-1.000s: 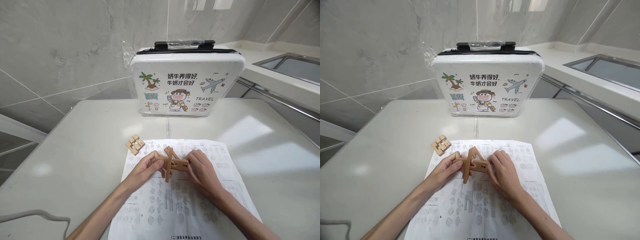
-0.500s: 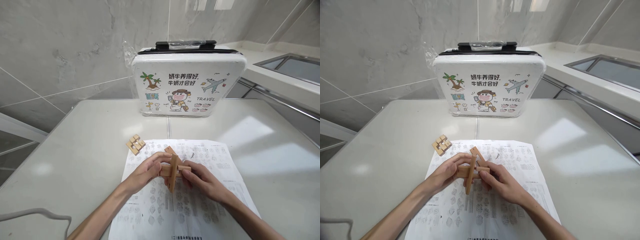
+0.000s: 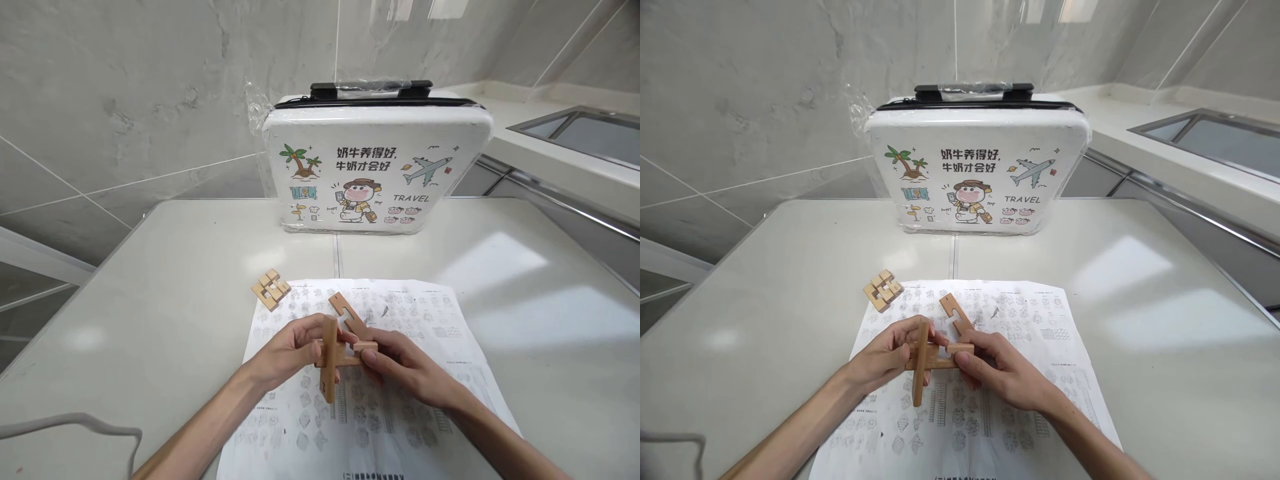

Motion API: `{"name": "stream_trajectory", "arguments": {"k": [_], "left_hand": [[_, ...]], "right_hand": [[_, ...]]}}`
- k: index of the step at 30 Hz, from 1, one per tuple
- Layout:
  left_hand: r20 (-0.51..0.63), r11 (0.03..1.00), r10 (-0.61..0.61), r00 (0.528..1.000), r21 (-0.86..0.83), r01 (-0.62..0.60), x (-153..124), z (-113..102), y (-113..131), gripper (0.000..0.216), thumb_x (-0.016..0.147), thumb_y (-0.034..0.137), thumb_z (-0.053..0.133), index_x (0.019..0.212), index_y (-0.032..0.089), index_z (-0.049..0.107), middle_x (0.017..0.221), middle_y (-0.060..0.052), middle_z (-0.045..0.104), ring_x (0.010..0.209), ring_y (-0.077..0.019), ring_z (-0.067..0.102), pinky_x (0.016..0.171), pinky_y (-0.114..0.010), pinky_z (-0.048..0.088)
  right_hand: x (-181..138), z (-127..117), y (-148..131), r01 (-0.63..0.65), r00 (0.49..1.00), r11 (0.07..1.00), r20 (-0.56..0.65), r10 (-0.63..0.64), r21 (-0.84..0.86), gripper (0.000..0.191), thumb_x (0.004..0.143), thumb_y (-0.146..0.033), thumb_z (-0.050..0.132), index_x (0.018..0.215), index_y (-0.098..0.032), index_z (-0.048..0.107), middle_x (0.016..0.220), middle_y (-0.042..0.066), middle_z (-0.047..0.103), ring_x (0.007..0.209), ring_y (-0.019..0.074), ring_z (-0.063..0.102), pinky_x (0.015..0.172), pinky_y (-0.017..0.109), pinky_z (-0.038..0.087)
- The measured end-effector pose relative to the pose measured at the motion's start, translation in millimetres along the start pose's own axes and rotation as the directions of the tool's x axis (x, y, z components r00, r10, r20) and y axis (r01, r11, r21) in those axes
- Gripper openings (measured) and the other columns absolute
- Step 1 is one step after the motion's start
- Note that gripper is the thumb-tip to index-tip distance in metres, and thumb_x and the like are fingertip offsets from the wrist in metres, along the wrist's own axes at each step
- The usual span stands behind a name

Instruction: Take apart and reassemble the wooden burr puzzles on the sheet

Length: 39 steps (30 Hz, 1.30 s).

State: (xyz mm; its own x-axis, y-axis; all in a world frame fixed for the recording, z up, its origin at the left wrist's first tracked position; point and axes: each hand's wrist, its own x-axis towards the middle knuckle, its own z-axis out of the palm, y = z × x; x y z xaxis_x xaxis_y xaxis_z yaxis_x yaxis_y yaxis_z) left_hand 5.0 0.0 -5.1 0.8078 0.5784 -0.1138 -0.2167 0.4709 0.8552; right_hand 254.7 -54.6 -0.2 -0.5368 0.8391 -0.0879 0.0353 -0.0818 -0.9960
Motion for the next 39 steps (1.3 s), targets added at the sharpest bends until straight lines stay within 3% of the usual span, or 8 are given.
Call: {"name": "stream_trajectory", "arguments": {"k": [12, 20, 27, 30, 36, 39], "left_hand": [[0.034, 0.998, -0.064, 0.997, -0.006, 0.064, -3.1, -4.5, 1.5, 0.055, 0.082, 0.059, 0.086, 0.116, 0.018, 0.073, 0.124, -0.017, 0.075, 0.071, -0.0182, 0.076, 0.066, -0.03, 0.062], [0.114, 0.996, 0.011, 0.993, -0.095, -0.001, -0.8, -1.2, 1.8, 0.04, 0.095, 0.04, 0.079, 0.128, 0.02, 0.069, 0.147, -0.02, 0.062, 0.087, -0.0232, 0.082, 0.077, -0.035, 0.066], [0.128, 0.994, 0.012, 0.992, -0.106, 0.002, -3.2, -2.7, -0.3, 0.038, 0.094, 0.041, 0.08, 0.123, 0.018, 0.069, 0.132, -0.016, 0.07, 0.082, -0.0251, 0.083, 0.068, -0.034, 0.067], [0.115, 0.995, 0.012, 0.993, -0.101, -0.001, -4.0, -3.0, 0.0, 0.037, 0.094, 0.04, 0.081, 0.12, 0.018, 0.068, 0.125, -0.015, 0.074, 0.08, -0.0256, 0.083, 0.069, -0.035, 0.068], [0.038, 0.99, 0.042, 0.998, -0.139, -0.037, -2.3, -5.1, -3.7, 0.032, 0.095, 0.037, 0.079, 0.118, 0.019, 0.066, 0.136, -0.016, 0.07, 0.072, -0.0192, 0.081, 0.063, -0.03, 0.066], [0.01, 0.987, 0.04, 0.999, -0.156, -0.038, -2.8, -7.6, -4.0, 0.034, 0.096, 0.045, 0.077, 0.117, 0.02, 0.066, 0.137, -0.014, 0.07, 0.065, -0.0154, 0.078, 0.057, -0.026, 0.063]], "right_hand": [[-1.6, 1.3, 3.7, 0.038, 0.999, 0.999, 0.034, -0.038, 0.019, 0.041, 0.11, -0.05, 0.054, 0.082, -0.02, 0.059, 0.069, -0.002, 0.055, 0.062, 0.0137, 0.047, 0.062, 0.03, 0.033], [-0.7, -2.3, 5.8, -0.002, 1.0, 0.999, -0.017, 0.003, 0.044, 0.041, 0.109, -0.053, 0.054, 0.084, -0.021, 0.057, 0.068, -0.002, 0.051, 0.062, 0.014, 0.045, 0.061, 0.03, 0.032], [-0.6, 0.5, 5.0, 0.028, 1.0, 0.999, 0.005, -0.029, 0.024, 0.04, 0.11, -0.051, 0.053, 0.085, -0.02, 0.057, 0.067, -0.003, 0.052, 0.061, 0.013, 0.045, 0.062, 0.03, 0.033], [-0.8, 0.7, 5.5, 0.025, 1.0, 0.999, 0.006, -0.025, 0.032, 0.04, 0.11, -0.051, 0.053, 0.086, -0.02, 0.057, 0.068, -0.003, 0.052, 0.061, 0.0128, 0.044, 0.061, 0.03, 0.032], [0.0, -1.1, 5.0, -0.014, 1.0, 0.999, -0.013, 0.015, 0.032, 0.039, 0.111, -0.052, 0.051, 0.087, -0.021, 0.057, 0.068, -0.003, 0.05, 0.062, 0.0136, 0.045, 0.061, 0.029, 0.033], [-0.1, -3.1, 3.5, -0.027, 0.999, 0.999, -0.038, 0.028, 0.033, 0.041, 0.11, -0.053, 0.052, 0.085, -0.021, 0.057, 0.068, -0.003, 0.051, 0.063, 0.0142, 0.046, 0.061, 0.029, 0.035]]}}
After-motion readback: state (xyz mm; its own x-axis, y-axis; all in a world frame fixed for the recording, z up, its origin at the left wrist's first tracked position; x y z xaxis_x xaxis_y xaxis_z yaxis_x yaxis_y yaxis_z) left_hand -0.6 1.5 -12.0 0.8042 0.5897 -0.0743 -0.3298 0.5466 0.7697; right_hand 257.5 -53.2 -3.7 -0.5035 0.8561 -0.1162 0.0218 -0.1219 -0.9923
